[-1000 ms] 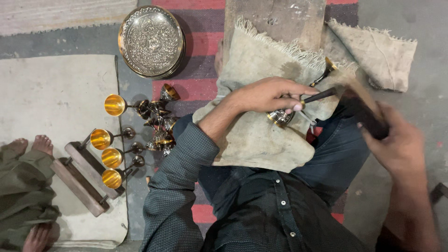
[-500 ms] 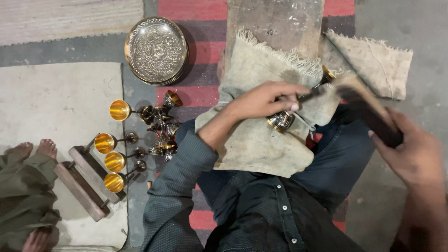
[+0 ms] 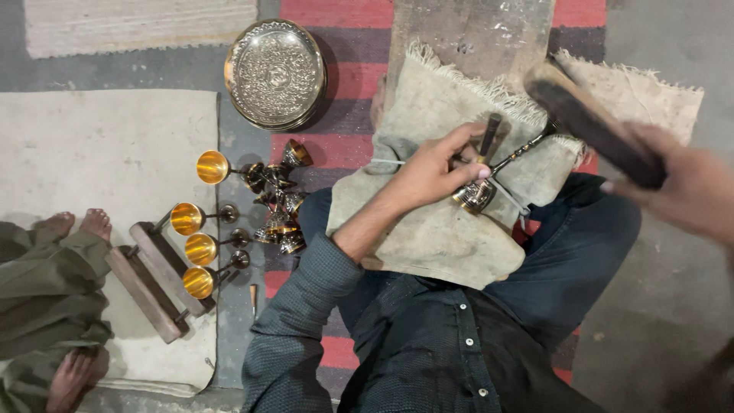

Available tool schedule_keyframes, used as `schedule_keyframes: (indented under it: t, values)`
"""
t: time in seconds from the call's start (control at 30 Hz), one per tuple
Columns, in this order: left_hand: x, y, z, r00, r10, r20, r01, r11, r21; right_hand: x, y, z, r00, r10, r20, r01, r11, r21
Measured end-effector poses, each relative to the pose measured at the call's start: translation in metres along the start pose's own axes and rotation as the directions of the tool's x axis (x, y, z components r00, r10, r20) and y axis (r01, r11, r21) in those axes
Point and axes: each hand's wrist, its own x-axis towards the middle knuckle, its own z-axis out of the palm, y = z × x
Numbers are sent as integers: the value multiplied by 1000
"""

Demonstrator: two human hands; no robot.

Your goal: The person sits cross-legged on the floor holding a chisel against a brass goblet and repeatedly strikes the chisel with a wooden mallet to engrave decorative patterns into the metal, repositioning the chisel around the item's surface.

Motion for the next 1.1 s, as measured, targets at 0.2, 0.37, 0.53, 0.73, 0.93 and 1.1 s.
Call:
schedule_keyframes:
  t: [0.2, 0.37, 0.53, 0.73, 0.93, 1.1]
  values:
    - [3, 1, 4, 999, -36, -39, 39, 995, 93, 47, 21, -8, 996, -29, 79, -30, 762, 647]
    - [1, 3, 2, 1000, -22, -11, 23, 998, 59, 60, -13, -38, 947, -256, 195, 244, 966, 82]
    - [1, 4, 1, 999, -43, 14, 42, 999, 32, 54, -59, -51, 968, -160, 191, 167, 986, -23]
    - [0, 3, 1, 1000, 0, 8, 0, 999, 40, 49, -68, -56, 958, 49, 284, -30, 997, -72]
    - [0, 4, 1, 1000, 29, 5, -29, 998, 54, 40, -59, -44, 976, -213, 53, 208, 974, 93]
    - [-1, 5, 2, 1000, -7, 22, 6, 999, 40, 36, -62, -51, 960, -279, 30, 277, 959, 50]
